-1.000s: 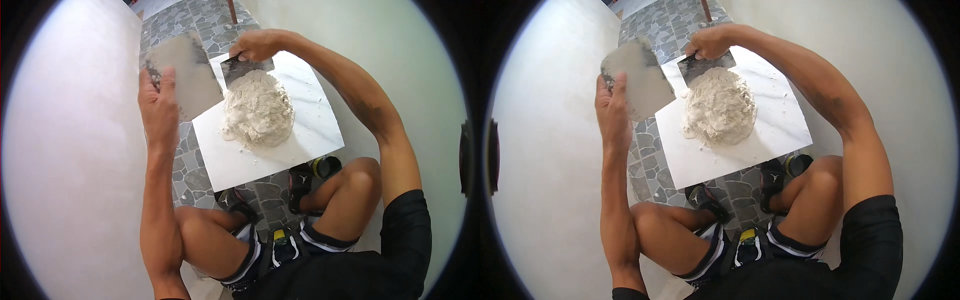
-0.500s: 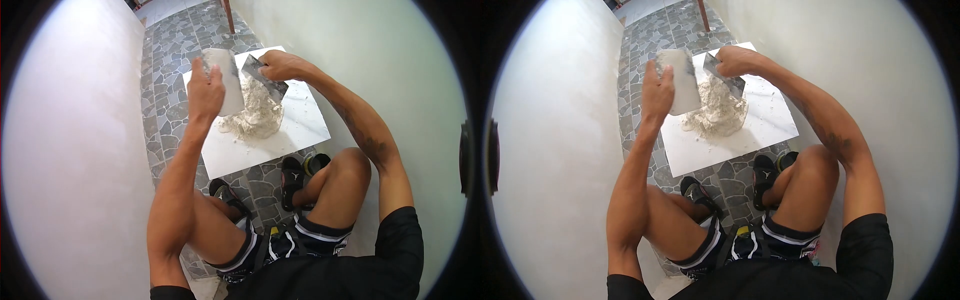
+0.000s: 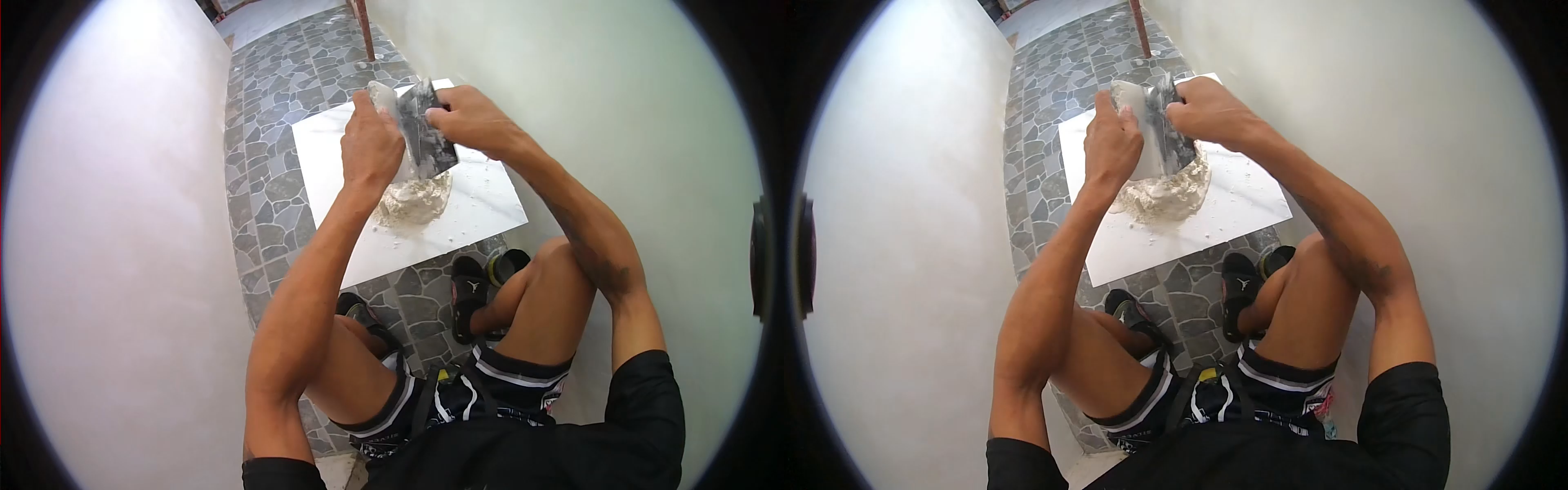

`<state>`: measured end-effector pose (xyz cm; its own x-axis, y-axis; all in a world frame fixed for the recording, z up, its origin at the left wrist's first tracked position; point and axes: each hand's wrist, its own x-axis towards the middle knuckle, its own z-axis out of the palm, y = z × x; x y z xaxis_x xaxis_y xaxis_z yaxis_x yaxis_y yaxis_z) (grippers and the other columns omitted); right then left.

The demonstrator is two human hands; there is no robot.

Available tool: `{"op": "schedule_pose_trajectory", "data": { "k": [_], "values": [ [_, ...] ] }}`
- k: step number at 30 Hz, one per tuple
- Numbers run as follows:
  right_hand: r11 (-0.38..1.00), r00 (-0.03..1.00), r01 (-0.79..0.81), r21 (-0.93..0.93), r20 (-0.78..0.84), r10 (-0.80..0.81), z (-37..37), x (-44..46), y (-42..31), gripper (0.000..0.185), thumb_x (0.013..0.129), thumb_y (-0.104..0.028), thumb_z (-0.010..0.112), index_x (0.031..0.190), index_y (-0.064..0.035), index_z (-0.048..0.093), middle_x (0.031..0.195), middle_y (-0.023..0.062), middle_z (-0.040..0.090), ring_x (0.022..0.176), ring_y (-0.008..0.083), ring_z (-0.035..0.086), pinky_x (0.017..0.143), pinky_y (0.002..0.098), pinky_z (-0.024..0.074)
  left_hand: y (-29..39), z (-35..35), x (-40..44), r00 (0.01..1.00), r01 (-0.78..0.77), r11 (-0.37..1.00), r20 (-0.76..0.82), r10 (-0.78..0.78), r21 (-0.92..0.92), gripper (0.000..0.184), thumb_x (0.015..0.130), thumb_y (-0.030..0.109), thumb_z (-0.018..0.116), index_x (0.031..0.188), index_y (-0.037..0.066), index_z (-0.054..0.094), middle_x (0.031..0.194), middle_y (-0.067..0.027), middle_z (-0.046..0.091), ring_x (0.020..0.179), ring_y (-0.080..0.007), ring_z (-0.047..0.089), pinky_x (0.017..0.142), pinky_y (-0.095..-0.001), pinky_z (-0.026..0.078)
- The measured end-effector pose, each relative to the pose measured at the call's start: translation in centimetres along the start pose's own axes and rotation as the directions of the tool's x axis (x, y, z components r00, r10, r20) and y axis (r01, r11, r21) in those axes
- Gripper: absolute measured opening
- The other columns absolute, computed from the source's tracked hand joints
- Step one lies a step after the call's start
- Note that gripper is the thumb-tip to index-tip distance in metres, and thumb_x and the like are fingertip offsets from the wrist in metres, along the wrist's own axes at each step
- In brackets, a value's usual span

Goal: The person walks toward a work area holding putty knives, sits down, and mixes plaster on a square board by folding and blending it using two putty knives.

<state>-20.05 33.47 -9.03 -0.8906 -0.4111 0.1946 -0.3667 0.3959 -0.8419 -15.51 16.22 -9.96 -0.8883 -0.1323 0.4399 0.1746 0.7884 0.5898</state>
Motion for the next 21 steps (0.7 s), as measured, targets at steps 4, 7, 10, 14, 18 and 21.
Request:
{"op": "schedule_pose_trajectory", "data": {
  "k": [4, 7, 10, 14, 18, 21],
  "values": [
    [0.979, 0.993, -0.114, 0.172, 0.009, 0.114, -2.4, -0.4, 3.0, 0.022, 0.088, -0.012, 0.055, 0.089, 0.0072, 0.064, 0.079, 0.0059, 0.060, 0.068, 0.0138, 0.051, 0.064, 0.0312, 0.0438, -1.3, -0.5, 0.4, 0.999, -0.004, 1.000, 0.032, 0.004, -0.008, 0.028, 0.096, 0.014, 0.048, 0.119, -0.003, 0.042, 0.096, -0.0341, 0.064, 0.090, -0.0521, 0.063, 0.080, -0.0571, 0.048],
    [0.907, 0.936, -0.352, 0.233, 0.078, 0.343, -4.6, -1.8, 5.9, 0.013, 0.090, -0.006, 0.055, 0.092, 0.0041, 0.063, 0.086, 0.0055, 0.061, 0.077, 0.0142, 0.057, 0.071, 0.0322, 0.0506, -1.4, -1.5, 0.8, 0.999, -0.039, 0.999, 0.036, 0.040, -0.032, 0.027, 0.098, 0.015, 0.050, 0.120, 0.000, 0.046, 0.097, -0.0324, 0.066, 0.091, -0.0503, 0.064, 0.080, -0.0558, 0.050],
    [0.715, 0.803, -0.578, 0.394, 0.121, 0.583, -3.4, -2.7, 11.2, 0.008, 0.089, 0.000, 0.056, 0.094, 0.0037, 0.061, 0.088, 0.0074, 0.059, 0.078, 0.0177, 0.060, 0.069, 0.0390, 0.0558, -2.5, -2.0, 1.4, 0.985, -0.168, 0.984, -0.037, 0.166, -0.061, 0.031, 0.098, 0.017, 0.052, 0.123, 0.000, 0.049, 0.098, -0.0300, 0.067, 0.092, -0.0484, 0.065, 0.080, -0.0537, 0.050],
    [0.586, 0.705, -0.677, 0.445, 0.166, 0.689, -1.9, -4.8, 13.4, 0.013, 0.090, 0.002, 0.058, 0.101, 0.0080, 0.059, 0.093, 0.0132, 0.059, 0.079, 0.0250, 0.063, 0.065, 0.0449, 0.0601, -2.8, -3.3, 1.7, 0.983, -0.181, 0.983, 0.028, 0.182, -0.014, 0.051, 0.099, 0.030, 0.055, 0.137, -0.004, 0.046, 0.119, -0.0290, 0.063, 0.100, -0.0391, 0.066, 0.090, -0.0429, 0.049],
    [0.529, 0.652, -0.725, 0.442, 0.190, 0.734, 1.1, -6.1, 12.2, 0.012, 0.092, 0.002, 0.056, 0.104, 0.0046, 0.057, 0.100, 0.0120, 0.058, 0.088, 0.0250, 0.062, 0.079, 0.0495, 0.0584, -1.9, -4.3, 1.6, 0.964, -0.179, 0.983, 0.191, 0.184, -0.044, 0.048, 0.099, 0.028, 0.055, 0.135, -0.003, 0.048, 0.118, -0.0278, 0.063, 0.097, -0.0380, 0.066, 0.089, -0.0426, 0.049],
    [0.456, 0.669, -0.677, 0.578, 0.225, 0.708, 4.1, -6.1, 11.7, 0.015, 0.094, 0.001, 0.054, 0.108, 0.0057, 0.055, 0.105, 0.0140, 0.057, 0.093, 0.0271, 0.063, 0.084, 0.0504, 0.0577, -1.6, -4.1, 1.7, 0.936, -0.251, 0.967, 0.243, 0.255, -0.051, 0.044, 0.098, 0.026, 0.055, 0.132, -0.002, 0.050, 0.115, -0.0278, 0.065, 0.098, -0.0390, 0.066, 0.089, -0.0434, 0.049]
  ]
}}
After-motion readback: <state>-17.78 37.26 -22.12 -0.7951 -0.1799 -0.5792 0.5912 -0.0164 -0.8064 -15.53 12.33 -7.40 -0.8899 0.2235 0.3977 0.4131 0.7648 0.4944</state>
